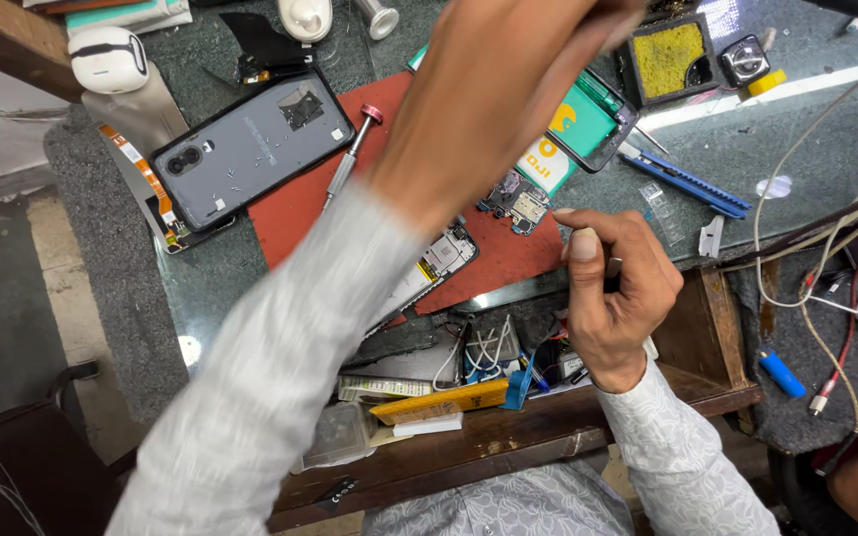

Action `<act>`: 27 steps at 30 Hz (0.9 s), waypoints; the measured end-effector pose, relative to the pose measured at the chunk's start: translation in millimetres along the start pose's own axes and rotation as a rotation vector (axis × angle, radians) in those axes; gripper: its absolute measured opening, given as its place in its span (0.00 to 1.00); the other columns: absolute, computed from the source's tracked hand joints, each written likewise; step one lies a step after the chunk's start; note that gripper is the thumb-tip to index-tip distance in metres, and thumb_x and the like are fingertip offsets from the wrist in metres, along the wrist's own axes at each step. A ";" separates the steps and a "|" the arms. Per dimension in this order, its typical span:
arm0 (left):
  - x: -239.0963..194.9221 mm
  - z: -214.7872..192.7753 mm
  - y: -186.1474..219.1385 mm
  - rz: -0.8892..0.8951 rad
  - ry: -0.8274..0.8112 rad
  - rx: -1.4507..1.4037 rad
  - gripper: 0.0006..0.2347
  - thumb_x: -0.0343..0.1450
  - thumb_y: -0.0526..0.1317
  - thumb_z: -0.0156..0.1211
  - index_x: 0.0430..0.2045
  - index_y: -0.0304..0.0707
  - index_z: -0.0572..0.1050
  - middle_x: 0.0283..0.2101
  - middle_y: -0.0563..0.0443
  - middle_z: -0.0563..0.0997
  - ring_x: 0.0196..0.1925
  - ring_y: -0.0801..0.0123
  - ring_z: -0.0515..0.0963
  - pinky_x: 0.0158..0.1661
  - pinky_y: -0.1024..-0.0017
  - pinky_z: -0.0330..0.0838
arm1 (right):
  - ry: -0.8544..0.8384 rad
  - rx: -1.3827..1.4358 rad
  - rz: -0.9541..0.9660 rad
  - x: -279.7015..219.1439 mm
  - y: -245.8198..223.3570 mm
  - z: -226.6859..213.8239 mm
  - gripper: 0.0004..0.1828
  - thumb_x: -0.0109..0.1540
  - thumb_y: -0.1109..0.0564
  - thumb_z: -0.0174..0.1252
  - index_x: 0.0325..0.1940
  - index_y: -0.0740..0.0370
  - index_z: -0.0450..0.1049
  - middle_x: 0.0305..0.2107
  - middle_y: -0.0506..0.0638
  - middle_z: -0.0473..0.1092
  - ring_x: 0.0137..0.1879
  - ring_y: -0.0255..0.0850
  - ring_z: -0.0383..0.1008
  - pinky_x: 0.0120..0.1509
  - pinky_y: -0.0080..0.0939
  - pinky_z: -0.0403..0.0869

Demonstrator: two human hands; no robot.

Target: The person uses tweezers and a screwdriver to manipulate internal components of a disassembled smartphone, including the motherboard and battery connector. They carefully align and secure parts within the phone chassis on a cluttered workbench.

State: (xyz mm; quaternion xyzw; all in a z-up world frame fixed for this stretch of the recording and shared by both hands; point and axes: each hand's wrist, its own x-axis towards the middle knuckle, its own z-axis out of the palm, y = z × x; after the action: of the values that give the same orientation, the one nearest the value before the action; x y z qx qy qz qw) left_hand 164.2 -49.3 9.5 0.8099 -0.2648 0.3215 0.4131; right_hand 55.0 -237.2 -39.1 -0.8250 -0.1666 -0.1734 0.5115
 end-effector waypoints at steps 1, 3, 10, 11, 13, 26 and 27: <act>-15.7 -15.2 16.7 -0.023 -0.007 -0.068 0.04 0.77 0.33 0.64 0.41 0.35 0.75 0.39 0.48 0.81 0.42 0.60 0.81 0.43 0.67 0.74 | -0.003 0.007 0.014 0.0 -0.7 -0.4 0.09 0.75 0.59 0.55 0.50 0.65 0.78 0.29 0.46 0.67 0.29 0.28 0.66 0.32 0.29 0.61; -46.2 -41.6 47.5 -0.246 -0.077 -0.118 0.05 0.76 0.31 0.66 0.42 0.36 0.77 0.41 0.50 0.81 0.41 0.64 0.82 0.42 0.69 0.75 | -0.014 0.018 -0.001 0.4 -1.0 -1.1 0.09 0.76 0.58 0.55 0.51 0.65 0.78 0.27 0.46 0.67 0.30 0.29 0.66 0.34 0.29 0.62; -87.8 -76.0 92.0 -0.352 -0.048 -0.006 0.11 0.68 0.26 0.68 0.42 0.36 0.77 0.47 0.52 0.83 0.50 0.61 0.82 0.51 0.69 0.78 | -0.043 0.017 -0.010 0.1 -5.9 0.8 0.09 0.76 0.58 0.55 0.51 0.66 0.78 0.27 0.47 0.68 0.30 0.29 0.68 0.34 0.29 0.63; -90.4 -76.2 93.6 -0.359 -0.042 0.014 0.11 0.68 0.26 0.69 0.41 0.36 0.77 0.47 0.52 0.83 0.51 0.60 0.82 0.52 0.68 0.78 | -0.042 0.015 -0.003 0.5 -6.3 1.6 0.09 0.76 0.58 0.55 0.50 0.66 0.78 0.28 0.47 0.68 0.30 0.29 0.68 0.33 0.29 0.63; -96.0 -72.8 93.6 -0.372 -0.025 0.031 0.11 0.70 0.27 0.70 0.43 0.36 0.76 0.46 0.53 0.83 0.51 0.61 0.83 0.50 0.69 0.79 | -0.038 0.004 0.016 0.5 -6.0 1.6 0.09 0.75 0.58 0.55 0.49 0.66 0.78 0.29 0.47 0.68 0.28 0.29 0.67 0.31 0.29 0.61; -55.4 -51.2 70.4 -0.232 -0.033 0.003 0.07 0.74 0.30 0.67 0.44 0.36 0.78 0.41 0.50 0.82 0.44 0.61 0.81 0.45 0.67 0.75 | -0.043 -0.029 -0.027 0.7 -5.1 0.8 0.07 0.74 0.60 0.56 0.49 0.65 0.79 0.28 0.47 0.68 0.28 0.30 0.63 0.32 0.31 0.60; -48.7 -42.9 61.9 -0.211 -0.017 -0.006 0.05 0.75 0.31 0.67 0.42 0.36 0.79 0.40 0.51 0.82 0.44 0.62 0.80 0.45 0.67 0.75 | -0.042 -0.041 -0.049 1.0 -4.8 0.8 0.07 0.74 0.60 0.57 0.49 0.65 0.79 0.28 0.48 0.69 0.29 0.31 0.64 0.32 0.31 0.61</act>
State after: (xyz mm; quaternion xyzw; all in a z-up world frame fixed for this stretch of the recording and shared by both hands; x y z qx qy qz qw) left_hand 76.5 -37.4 23.8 0.8346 -0.1826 0.2686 0.4450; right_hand 53.8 -234.3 -35.2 -0.8344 -0.1938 -0.1721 0.4864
